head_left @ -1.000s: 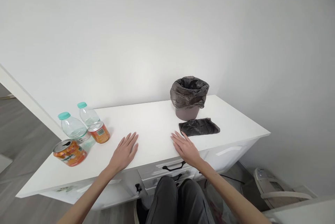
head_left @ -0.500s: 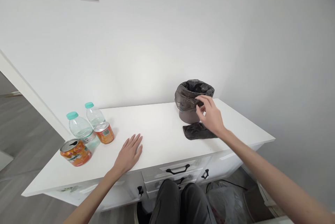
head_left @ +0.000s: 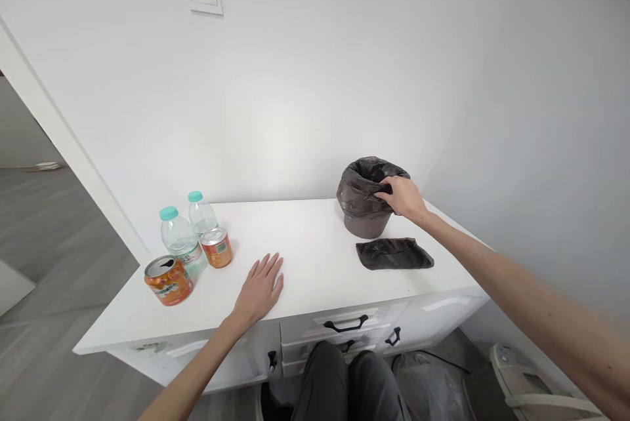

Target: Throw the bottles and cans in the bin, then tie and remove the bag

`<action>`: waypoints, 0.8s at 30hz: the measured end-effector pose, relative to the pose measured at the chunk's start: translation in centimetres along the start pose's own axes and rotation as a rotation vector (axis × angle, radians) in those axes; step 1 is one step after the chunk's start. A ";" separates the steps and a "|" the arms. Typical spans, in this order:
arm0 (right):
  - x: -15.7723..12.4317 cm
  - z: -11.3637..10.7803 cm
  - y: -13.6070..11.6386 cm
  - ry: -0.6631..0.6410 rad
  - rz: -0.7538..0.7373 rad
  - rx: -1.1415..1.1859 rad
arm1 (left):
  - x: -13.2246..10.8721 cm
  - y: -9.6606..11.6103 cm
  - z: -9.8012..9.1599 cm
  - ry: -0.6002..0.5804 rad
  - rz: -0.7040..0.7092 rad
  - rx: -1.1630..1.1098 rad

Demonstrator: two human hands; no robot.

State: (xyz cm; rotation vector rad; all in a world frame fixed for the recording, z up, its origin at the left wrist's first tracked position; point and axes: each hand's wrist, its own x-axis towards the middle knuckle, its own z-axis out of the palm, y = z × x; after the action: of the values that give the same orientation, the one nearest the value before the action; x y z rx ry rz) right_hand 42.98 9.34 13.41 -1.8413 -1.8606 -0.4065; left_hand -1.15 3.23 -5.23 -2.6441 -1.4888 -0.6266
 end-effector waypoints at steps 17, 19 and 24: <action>-9.1 -6.1 -11.5 -0.082 -0.444 0.501 | 0.6 0.0 -2.2 0.219 -0.261 -0.417; -9.6 -6.4 -11.6 -0.111 -0.456 0.523 | 1.6 0.8 -4.2 0.309 -0.347 -0.574; -11.9 -5.1 -11.4 0.003 -0.290 0.691 | 4.9 4.4 -9.5 0.474 -0.429 -0.792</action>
State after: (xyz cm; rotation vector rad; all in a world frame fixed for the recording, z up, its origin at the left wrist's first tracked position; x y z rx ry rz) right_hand 32.00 -3.98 12.75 -1.1167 -1.9399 0.1395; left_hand 1.60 2.65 5.97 -2.2684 -1.9132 -2.0746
